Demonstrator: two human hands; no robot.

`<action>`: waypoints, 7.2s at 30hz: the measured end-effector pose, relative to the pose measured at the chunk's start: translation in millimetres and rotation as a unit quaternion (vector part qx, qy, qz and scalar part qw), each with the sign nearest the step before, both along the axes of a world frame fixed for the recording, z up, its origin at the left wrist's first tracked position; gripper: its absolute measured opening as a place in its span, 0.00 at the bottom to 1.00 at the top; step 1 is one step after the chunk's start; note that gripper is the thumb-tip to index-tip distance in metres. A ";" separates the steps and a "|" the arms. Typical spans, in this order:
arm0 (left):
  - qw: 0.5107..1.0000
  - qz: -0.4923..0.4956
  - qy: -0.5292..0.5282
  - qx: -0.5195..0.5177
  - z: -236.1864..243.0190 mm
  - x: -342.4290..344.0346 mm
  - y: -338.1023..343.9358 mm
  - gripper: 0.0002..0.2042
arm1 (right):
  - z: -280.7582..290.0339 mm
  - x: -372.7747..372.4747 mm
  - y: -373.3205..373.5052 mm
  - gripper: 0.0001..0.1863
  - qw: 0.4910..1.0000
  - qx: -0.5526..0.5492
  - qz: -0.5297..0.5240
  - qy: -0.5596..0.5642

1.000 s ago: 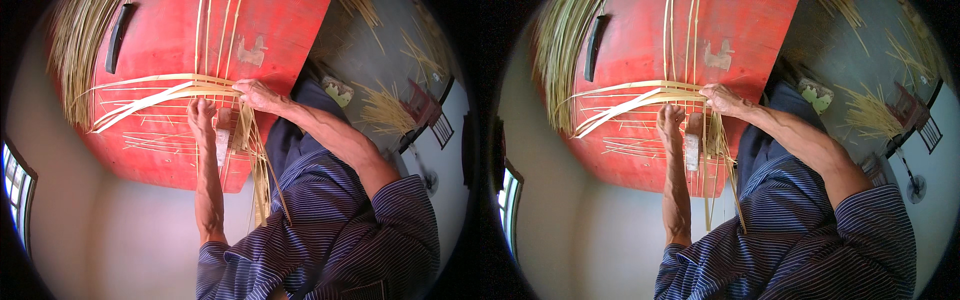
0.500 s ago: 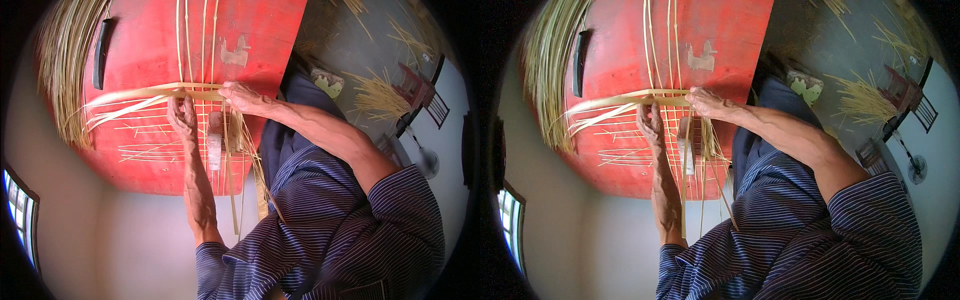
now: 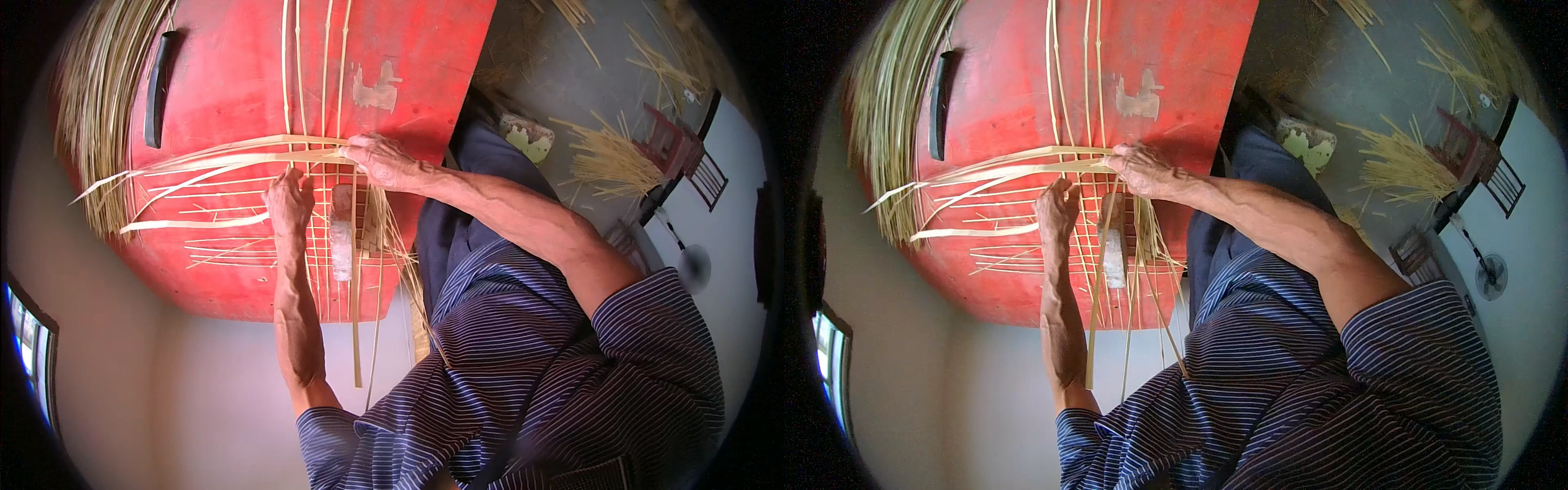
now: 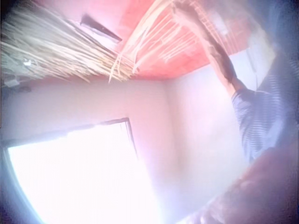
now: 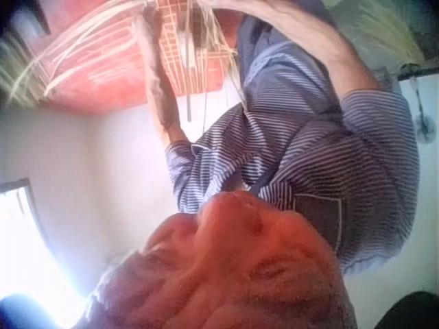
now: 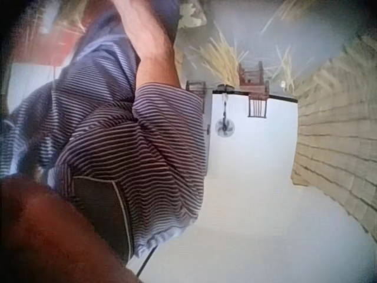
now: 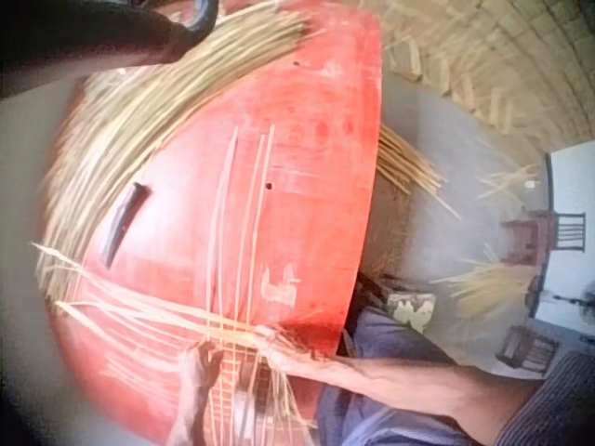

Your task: The person weaves thin bamboo strips on a red work surface, interlacing them to form a flat woven mat. They repeatedly pick up strips, align them, and press them into place, occasionally adjusting the weave pattern.

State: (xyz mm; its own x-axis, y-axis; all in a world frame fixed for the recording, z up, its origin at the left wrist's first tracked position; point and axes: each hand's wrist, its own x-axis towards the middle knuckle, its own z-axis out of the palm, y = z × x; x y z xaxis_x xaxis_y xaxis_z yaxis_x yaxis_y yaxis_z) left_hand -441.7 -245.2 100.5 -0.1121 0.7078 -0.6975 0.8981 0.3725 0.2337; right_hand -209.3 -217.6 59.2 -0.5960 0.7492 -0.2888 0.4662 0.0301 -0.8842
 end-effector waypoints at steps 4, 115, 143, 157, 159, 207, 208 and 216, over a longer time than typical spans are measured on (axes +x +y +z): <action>0.853 0.408 -0.322 -0.037 -24.1 -11.7 6.4 0.36 | 11.4 0.5 12.2 0.24 0.990 -0.058 0.110 -0.069; 0.693 0.662 -0.052 0.282 1.0 48.4 -11.6 0.09 | -6.1 -20.9 38.8 0.17 0.982 -0.156 0.093 -0.047; 0.540 0.759 -0.329 0.157 -40.3 -16.9 -2.1 0.09 | -3.4 -35.0 36.6 0.29 0.983 -0.046 0.172 0.050; 0.973 0.079 -0.022 0.218 -18.8 -25.3 16.5 0.18 | -9.9 -33.0 33.8 0.33 0.982 -0.023 0.182 0.050; 0.970 0.001 0.073 0.233 -15.5 -18.9 21.4 0.13 | -11.7 -31.7 33.5 0.33 0.982 -0.031 0.178 0.048; 0.671 0.567 -0.477 0.021 -24.9 -20.6 39.3 0.19 | 0.4 -35.3 71.3 0.25 0.912 -0.348 -0.152 0.152; 0.673 0.555 -0.488 0.022 -27.8 -23.0 39.9 0.20 | 3.2 -37.6 70.1 0.25 0.926 -0.323 -0.134 0.141; 0.690 0.530 -0.492 0.034 -17.6 -34.4 44.3 0.20 | 3.7 -97.5 92.5 0.27 0.976 -0.215 0.010 -0.030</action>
State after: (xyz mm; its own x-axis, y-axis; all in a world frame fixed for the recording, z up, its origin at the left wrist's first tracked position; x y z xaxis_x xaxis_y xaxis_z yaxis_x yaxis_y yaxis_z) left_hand -476.1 -200.9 82.9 -0.0886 0.6271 -0.7739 -0.4754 0.6561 0.5861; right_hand -306.8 -125.1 62.9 -0.5810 0.5398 -0.6092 0.5212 -0.3281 -0.7878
